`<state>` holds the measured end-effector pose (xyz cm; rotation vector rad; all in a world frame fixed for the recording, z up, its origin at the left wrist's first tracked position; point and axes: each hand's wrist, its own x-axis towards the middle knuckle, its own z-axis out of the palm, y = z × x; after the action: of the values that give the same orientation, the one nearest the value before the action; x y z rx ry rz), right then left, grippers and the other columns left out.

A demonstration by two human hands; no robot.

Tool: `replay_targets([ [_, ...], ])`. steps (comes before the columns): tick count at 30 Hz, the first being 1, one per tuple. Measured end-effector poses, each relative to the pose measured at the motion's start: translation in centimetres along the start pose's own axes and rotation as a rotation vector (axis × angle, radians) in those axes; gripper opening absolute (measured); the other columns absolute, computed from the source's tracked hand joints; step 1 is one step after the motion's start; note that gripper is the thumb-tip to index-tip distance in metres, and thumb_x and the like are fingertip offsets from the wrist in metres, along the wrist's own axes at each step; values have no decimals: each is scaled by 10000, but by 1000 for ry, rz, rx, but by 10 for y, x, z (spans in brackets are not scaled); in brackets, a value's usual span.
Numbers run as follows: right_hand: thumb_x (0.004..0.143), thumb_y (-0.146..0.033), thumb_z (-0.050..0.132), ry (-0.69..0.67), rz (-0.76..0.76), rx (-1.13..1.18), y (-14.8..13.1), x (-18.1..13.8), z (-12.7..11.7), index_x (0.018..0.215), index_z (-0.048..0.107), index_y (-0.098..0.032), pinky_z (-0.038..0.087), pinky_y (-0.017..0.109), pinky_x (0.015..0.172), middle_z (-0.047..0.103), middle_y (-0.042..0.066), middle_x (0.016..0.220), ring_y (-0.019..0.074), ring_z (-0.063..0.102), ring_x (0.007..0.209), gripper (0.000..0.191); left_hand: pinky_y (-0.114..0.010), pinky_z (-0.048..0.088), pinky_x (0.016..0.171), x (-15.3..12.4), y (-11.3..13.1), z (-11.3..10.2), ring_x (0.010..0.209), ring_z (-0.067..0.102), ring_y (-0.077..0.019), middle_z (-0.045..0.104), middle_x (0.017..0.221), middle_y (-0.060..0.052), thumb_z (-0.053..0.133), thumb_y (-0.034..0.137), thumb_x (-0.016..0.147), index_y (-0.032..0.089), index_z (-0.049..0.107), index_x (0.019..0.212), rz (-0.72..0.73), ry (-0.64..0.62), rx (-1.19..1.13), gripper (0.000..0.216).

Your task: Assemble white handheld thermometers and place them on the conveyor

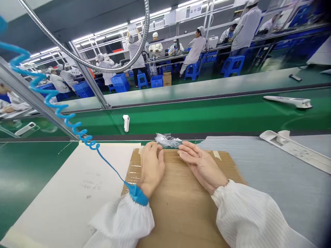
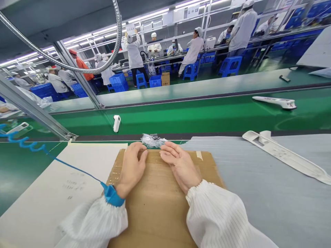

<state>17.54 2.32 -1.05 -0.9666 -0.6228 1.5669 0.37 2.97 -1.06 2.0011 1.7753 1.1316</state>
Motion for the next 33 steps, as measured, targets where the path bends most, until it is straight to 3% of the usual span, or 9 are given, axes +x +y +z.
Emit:
replay_targets([
  [5,590,-188,929,-20,2,-55,-1,-1,0,1036,717,-242,496,346,1043,724,32,1073,189,660,1043,497,-476,431,1027,-11,6,2,1171,549,-248,613,1207,-82,530,126,938,196,635,937,64,-27,-34,126],
  [9,606,-194,928,-31,36,-45,-1,0,0,1030,725,-248,510,279,992,722,13,1047,151,656,1013,473,-471,428,1038,-12,9,3,1181,549,-242,615,1209,-76,534,132,941,203,635,947,92,-35,-68,124],
  [14,607,-192,934,-14,30,-33,0,-2,0,1018,724,-246,520,220,919,720,-4,1009,111,652,935,465,-461,450,996,-9,8,1,1130,572,-243,634,1128,-76,510,98,933,192,613,888,57,18,-68,147],
  [25,594,-228,936,-20,13,-4,1,1,1,974,748,-238,510,276,859,723,14,994,133,637,908,424,-480,470,1029,-1,-5,-2,1163,584,-260,648,1160,-97,504,49,872,183,633,893,26,105,-59,187],
  [33,535,-145,936,-30,0,-19,0,-4,3,981,743,-244,496,270,902,724,1,998,126,632,905,495,-380,569,880,2,-8,-8,1076,638,-226,624,1206,-96,464,-43,774,183,644,899,21,164,-93,314],
])
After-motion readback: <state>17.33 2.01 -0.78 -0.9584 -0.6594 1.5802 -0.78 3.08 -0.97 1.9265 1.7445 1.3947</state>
